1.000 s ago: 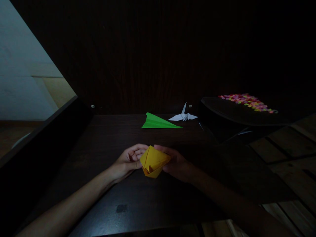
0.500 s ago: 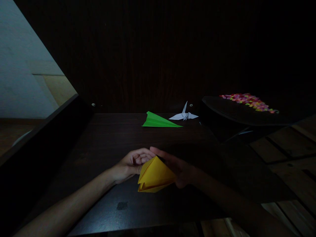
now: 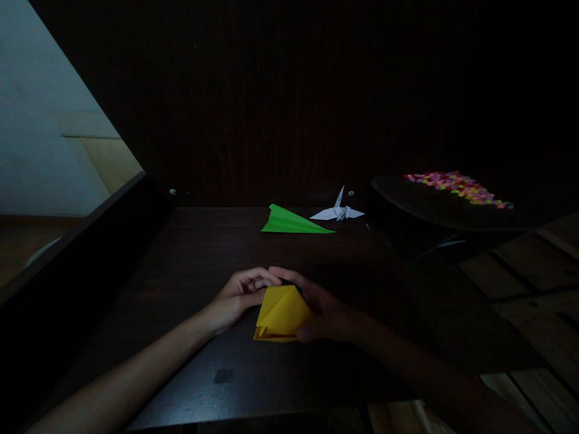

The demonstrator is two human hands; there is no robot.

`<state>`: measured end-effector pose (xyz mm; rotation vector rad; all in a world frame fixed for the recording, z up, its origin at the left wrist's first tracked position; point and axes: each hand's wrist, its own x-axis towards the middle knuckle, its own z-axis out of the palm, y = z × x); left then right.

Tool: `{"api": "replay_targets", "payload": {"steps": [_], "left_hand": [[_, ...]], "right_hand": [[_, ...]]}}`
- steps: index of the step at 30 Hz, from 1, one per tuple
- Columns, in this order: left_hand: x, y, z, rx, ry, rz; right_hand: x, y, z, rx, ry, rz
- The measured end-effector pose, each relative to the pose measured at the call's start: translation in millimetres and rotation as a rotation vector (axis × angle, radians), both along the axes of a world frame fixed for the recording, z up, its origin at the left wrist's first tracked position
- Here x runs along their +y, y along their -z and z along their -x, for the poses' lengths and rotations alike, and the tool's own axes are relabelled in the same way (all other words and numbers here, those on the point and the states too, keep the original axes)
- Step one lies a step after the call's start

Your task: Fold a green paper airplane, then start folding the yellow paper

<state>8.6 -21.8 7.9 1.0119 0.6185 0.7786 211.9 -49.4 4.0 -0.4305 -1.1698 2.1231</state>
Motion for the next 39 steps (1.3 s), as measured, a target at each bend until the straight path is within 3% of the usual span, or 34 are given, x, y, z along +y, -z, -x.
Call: {"api": "replay_targets", "payload": {"steps": [8,17,22,25,28,31,39], "left_hand": [[2.5,-1.0,-1.1,0.069,-0.103,-0.029],[5.4,-2.1,1.8,0.183,-0.164,-0.091],[6.4,-8.6,7.8,0.063,-0.181,-0.231],[3.7,-14.5,12.7,-0.004,-0.106,-0.366],[-0.9,-17.5,14.9,0.126,-0.061,-0.534],[-3.8,-16.3,13.5,0.250,-0.098,-0.691],[-3.5,-11.9,8.3,0.271,-0.115,-0.772]], "right_hand": [[-1.0,-5.3,0.8,0.071,0.073,0.114],[0.2,-6.6,-3.5,0.017,0.105,0.042],[2.6,-7.4,0.0,0.061,0.201,0.089],[4.0,-5.9,0.9,0.072,0.217,0.090],[4.6,-3.5,1.4,0.063,0.210,0.085],[3.9,-3.6,2.3,0.073,0.205,0.081],[1.1,-10.7,-0.6,0.039,0.151,0.071]]}}
